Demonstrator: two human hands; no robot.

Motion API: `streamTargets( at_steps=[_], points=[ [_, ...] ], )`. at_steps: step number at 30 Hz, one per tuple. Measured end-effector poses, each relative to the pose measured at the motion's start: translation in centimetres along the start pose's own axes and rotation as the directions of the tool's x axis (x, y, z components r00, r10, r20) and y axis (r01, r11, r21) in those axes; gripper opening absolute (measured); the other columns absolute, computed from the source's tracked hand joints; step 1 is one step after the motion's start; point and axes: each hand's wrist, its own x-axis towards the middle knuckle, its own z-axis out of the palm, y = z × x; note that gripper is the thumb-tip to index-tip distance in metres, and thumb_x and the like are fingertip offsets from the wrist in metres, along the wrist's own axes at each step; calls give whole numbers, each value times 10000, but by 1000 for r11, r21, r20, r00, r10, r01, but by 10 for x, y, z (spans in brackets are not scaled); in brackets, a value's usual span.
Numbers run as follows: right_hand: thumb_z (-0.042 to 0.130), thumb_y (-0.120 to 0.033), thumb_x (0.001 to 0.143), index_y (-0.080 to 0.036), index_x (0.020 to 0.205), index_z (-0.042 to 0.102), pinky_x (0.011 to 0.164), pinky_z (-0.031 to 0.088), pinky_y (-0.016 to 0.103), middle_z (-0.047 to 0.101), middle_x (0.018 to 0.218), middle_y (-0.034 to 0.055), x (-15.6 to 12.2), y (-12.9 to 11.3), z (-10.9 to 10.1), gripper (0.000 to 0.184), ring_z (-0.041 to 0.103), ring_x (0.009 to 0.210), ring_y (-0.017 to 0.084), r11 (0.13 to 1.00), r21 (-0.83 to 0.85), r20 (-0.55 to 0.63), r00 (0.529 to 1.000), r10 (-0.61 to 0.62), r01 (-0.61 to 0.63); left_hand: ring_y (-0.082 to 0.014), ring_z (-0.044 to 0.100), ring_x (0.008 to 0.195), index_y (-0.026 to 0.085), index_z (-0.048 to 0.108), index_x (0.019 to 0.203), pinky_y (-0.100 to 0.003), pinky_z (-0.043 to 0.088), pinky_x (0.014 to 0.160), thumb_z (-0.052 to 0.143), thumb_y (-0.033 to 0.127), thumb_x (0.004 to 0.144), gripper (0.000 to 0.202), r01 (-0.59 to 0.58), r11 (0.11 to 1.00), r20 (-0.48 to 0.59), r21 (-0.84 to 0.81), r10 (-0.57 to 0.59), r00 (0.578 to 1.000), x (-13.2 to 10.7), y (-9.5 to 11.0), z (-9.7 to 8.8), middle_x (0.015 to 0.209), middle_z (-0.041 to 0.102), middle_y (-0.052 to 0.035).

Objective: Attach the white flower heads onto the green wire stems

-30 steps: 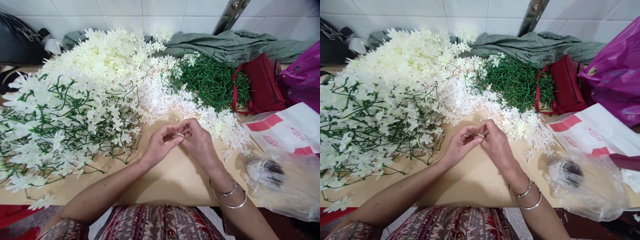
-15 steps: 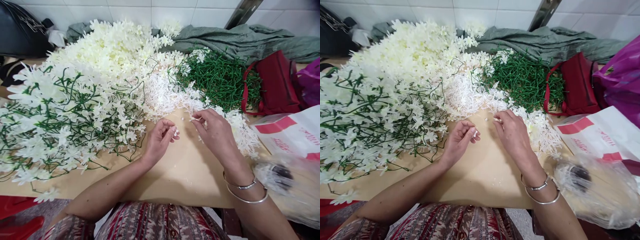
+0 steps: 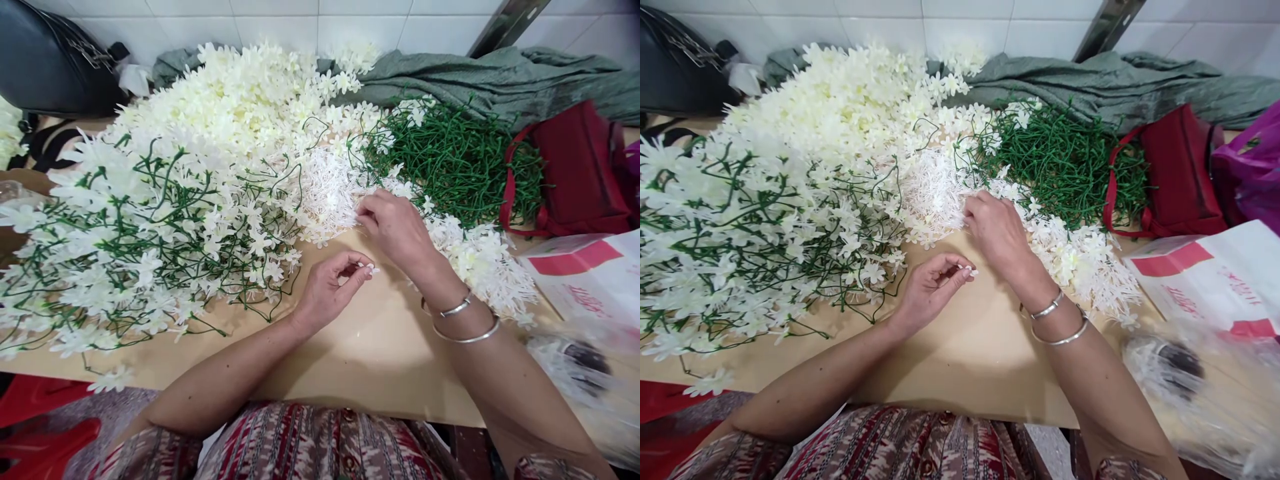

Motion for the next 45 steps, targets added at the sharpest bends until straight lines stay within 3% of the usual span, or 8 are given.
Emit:
streamTargets(
  at_steps=[4,8,13,16,19,22,28,45],
  points=[
    [630,-139,848,-219,711,650,662,384,352,641,781,44,-24,12,-15,160,568,664,203,998,41,33,998,45,-46,-136,688,811,187,687,982,-259,559,763,662,306,956,124,17,1000,-38,-2,-17,999,0,-2,0,903,728,-49],
    [713,-257,853,-238,706,640,671,436,350,653,770,23,-46,21,-30,164,593,672,195,951,272,-152,969,196,-149,-127,710,776,195,680,1000,-249,575,737,700,371,940,187,91,988,-50,-123,-98,994,1,-6,1,858,727,-26],
    [744,-277,852,-257,839,694,631,500,341,693,739,3,-59,16,-31,56,638,660,185,717,672,-189,893,410,-187,-123,729,733,189,649,944,-229,608,679,755,488,899,320,151,941,-137,-302,-199,970,8,-7,6,809,713,-3],
    [799,-249,801,-268,868,697,658,552,328,714,784,-9,-67,9,-25,124,664,690,167,573,807,-133,900,416,-146,-128,756,740,187,637,997,-227,627,684,773,520,885,377,167,917,-162,-361,-238,958,10,-7,7,859,731,-6],
    [849,-260,750,-253,851,717,652,562,311,727,767,-13,-77,1,-20,166,675,683,156,509,842,-27,926,376,-182,-155,787,823,188,649,1092,-264,657,761,766,521,896,404,170,919,-162,-355,-239,957,9,-8,8,974,767,-34],
    [822,-297,781,-230,860,752,653,557,322,741,761,1,-83,-8,-17,125,677,690,168,564,794,11,934,358,-225,-180,795,930,190,658,1161,-309,669,850,735,513,926,408,161,933,-150,-322,-218,964,8,-9,8,1088,781,-64],
    [745,-274,853,-255,821,743,773,579,374,764,814,3,-82,-22,-11,37,695,778,199,726,659,-88,938,335,-197,-166,787,967,210,667,1195,-322,664,914,688,463,970,339,143,955,-145,-259,-185,972,6,-12,8,1117,793,-55],
    [712,-222,851,-274,922,556,748,595,354,695,792,-14,-84,-34,9,179,670,746,183,761,612,-215,881,422,-215,-199,755,1125,225,707,1306,-358,614,1034,595,281,1026,307,-51,990,-107,134,66,992,-3,-5,9,1298,764,-78]
  ],
)
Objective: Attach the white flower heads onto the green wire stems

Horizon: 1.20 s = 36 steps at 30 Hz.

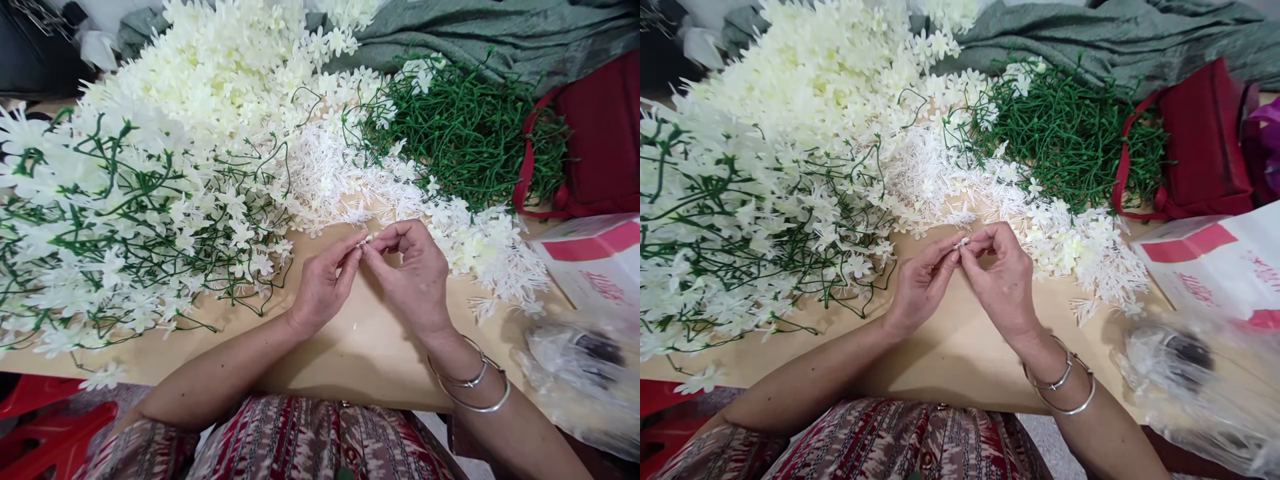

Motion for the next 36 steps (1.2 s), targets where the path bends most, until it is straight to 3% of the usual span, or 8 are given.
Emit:
streamTargets(
  at_steps=[4,8,14,20,26,30,36],
  points=[
    [700,-234,854,-284,963,522,728,601,359,671,781,-5,1,4,0,215,667,723,189,991,127,44,999,30,-36,-172,764,1039,223,727,1254,-315,624,963,606,263,1020,266,-36,999,-21,-7,35,999,0,2,0,1205,792,-69],
    [710,-240,840,-284,933,517,707,598,348,652,763,-14,3,4,1,219,656,707,185,987,148,60,997,49,-58,-171,759,1002,227,756,1173,-315,613,934,620,274,1015,214,-19,1000,-38,-18,19,999,1,0,1,1148,803,-62],
    [764,-256,855,-279,889,562,747,567,354,677,797,-7,3,2,1,207,663,774,189,994,113,-34,999,11,-7,-157,729,945,209,739,1111,-310,607,907,671,381,985,223,117,975,-29,-189,-125,992,8,-5,0,1063,786,-62],
    [764,-276,863,-267,880,635,764,594,356,717,826,-7,4,2,-10,130,694,782,189,992,123,88,996,-10,-1,-127,696,839,219,706,988,-279,604,834,722,409,942,195,157,950,-35,-269,-172,984,13,-4,-3,917,746,-11],
    [769,-293,854,-265,891,694,776,584,394,758,888,15,11,-1,-25,88,704,825,222,993,-64,137,987,-89,99,-131,704,850,218,701,1005,-293,609,848,721,409,947,201,163,945,-77,-284,-192,978,13,-2,-2,927,757,-15],
    [750,-275,891,-261,895,696,778,570,385,755,874,16,10,-4,-18,56,703,815,212,982,-20,137,973,-185,189,-130,724,891,216,722,1003,-287,609,886,739,390,937,188,131,935,-63,-329,-160,985,12,-4,1,971,775,-19],
    [663,-192,928,-264,874,673,818,559,407,741,898,30,7,0,-8,90,707,870,221,947,-129,73,955,-288,296,-152,753,970,210,740,1099,-298,621,918,725,411,952,249,143,941,-12,-308,-154,988,10,-4,0,1072,798,-47]
  ],
)
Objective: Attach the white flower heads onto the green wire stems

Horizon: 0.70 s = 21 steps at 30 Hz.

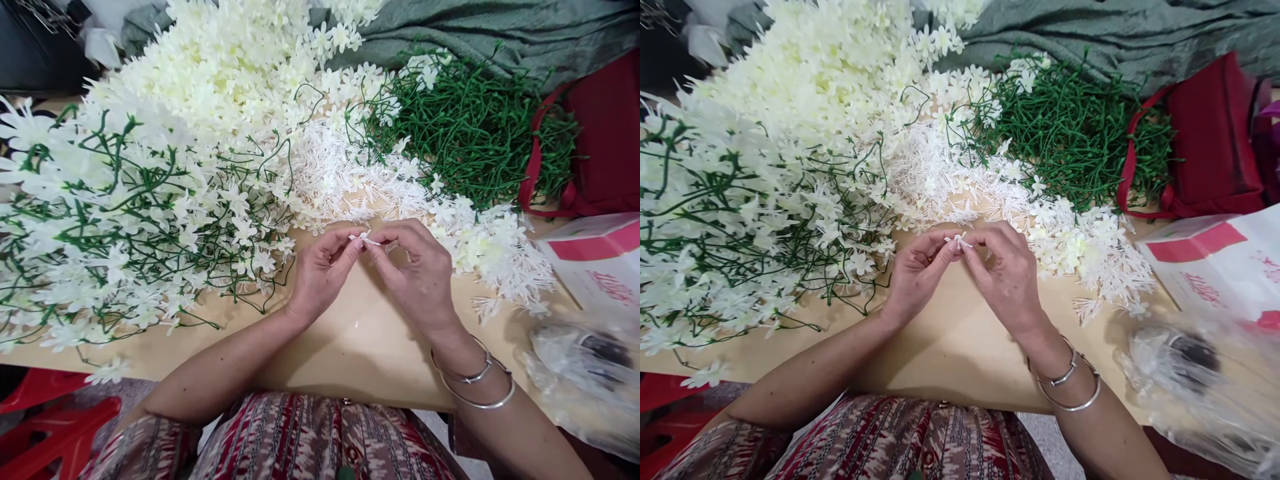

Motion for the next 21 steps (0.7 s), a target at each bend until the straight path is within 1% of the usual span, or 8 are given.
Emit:
streamTargets(
  at_steps=[4,8,12,15,17,21],
  points=[
    [654,-181,918,-255,863,643,875,566,435,712,976,60,-2,0,2,93,700,963,239,1000,-24,-54,998,-18,17,-167,769,981,203,734,1150,-312,635,921,704,438,967,300,-7,1000,13,-18,8,1000,0,2,-1,1088,805,-56],
    [671,-168,893,-246,839,631,898,569,429,714,988,59,-2,-3,4,104,706,974,231,999,14,-66,997,48,-47,-170,769,990,200,747,1121,-313,628,933,710,427,965,278,-38,999,11,3,38,999,0,-1,0,1075,811,-58],
    [693,-190,876,-241,808,636,896,578,407,735,1014,50,-3,-2,8,102,710,994,221,984,124,-44,990,133,-126,-159,763,978,204,768,1083,-300,614,941,744,366,947,213,-96,995,-1,2,96,995,0,-4,0,1062,808,-51],
    [703,-226,887,-235,806,640,904,572,401,741,1036,52,-4,0,10,103,711,997,215,954,237,1,982,189,-184,-134,745,918,209,776,1029,-271,602,899,749,327,947,147,-117,993,-19,-9,117,993,1,-3,0,996,799,-31],
    [703,-244,899,-233,819,645,928,560,404,737,1033,55,-5,1,11,99,709,1014,214,929,302,9,975,223,-215,-124,731,891,212,777,997,-257,594,875,742,319,953,121,-136,990,-29,-18,136,990,2,-2,1,956,787,-18],
    [707,-278,907,-235,834,646,958,544,416,731,1050,60,-7,4,13,104,703,1046,219,884,387,48,963,265,-262,-134,730,927,215,787,1008,-256,586,899,738,310,956,118,-144,989,-17,-24,143,990,2,1,2,983,789,-17]
  ],
)
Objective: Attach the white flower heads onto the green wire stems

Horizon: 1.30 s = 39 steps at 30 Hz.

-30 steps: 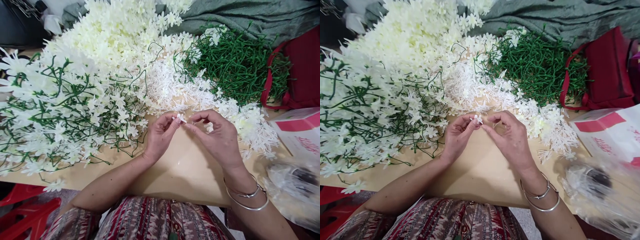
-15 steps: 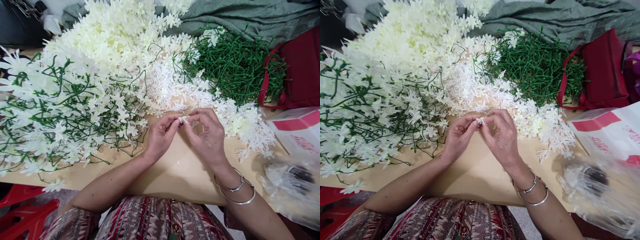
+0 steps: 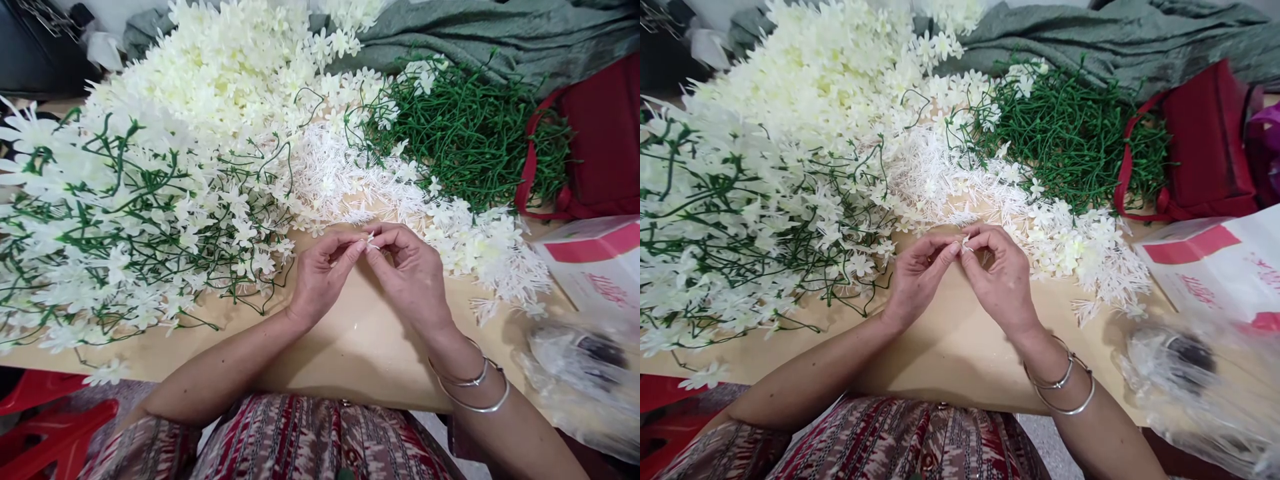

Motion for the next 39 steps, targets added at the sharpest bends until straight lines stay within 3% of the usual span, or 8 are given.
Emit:
streamTargets(
  at_steps=[14,26,39],
  points=[
    [774,-296,868,-227,798,658,931,554,423,732,1011,54,4,-7,-2,152,703,1011,216,967,233,-19,993,114,-106,-129,710,852,198,714,964,-272,609,835,750,464,931,271,170,976,-42,-135,-177,983,4,7,-1,930,765,-19],
    [754,-269,863,-232,790,690,970,529,457,718,1067,71,3,-5,-2,104,690,1051,232,984,129,8,992,123,-124,-122,685,845,205,729,950,-268,566,851,764,451,924,249,139,983,-10,-119,-141,990,3,3,0,894,752,-7],
    [795,-381,858,-231,807,698,967,560,450,738,1075,68,4,-4,-2,186,706,1059,227,968,204,27,989,142,-145,-119,660,826,207,734,936,-264,567,825,766,473,914,269,137,985,-9,-103,-138,990,6,5,0,883,734,-7]
  ],
)
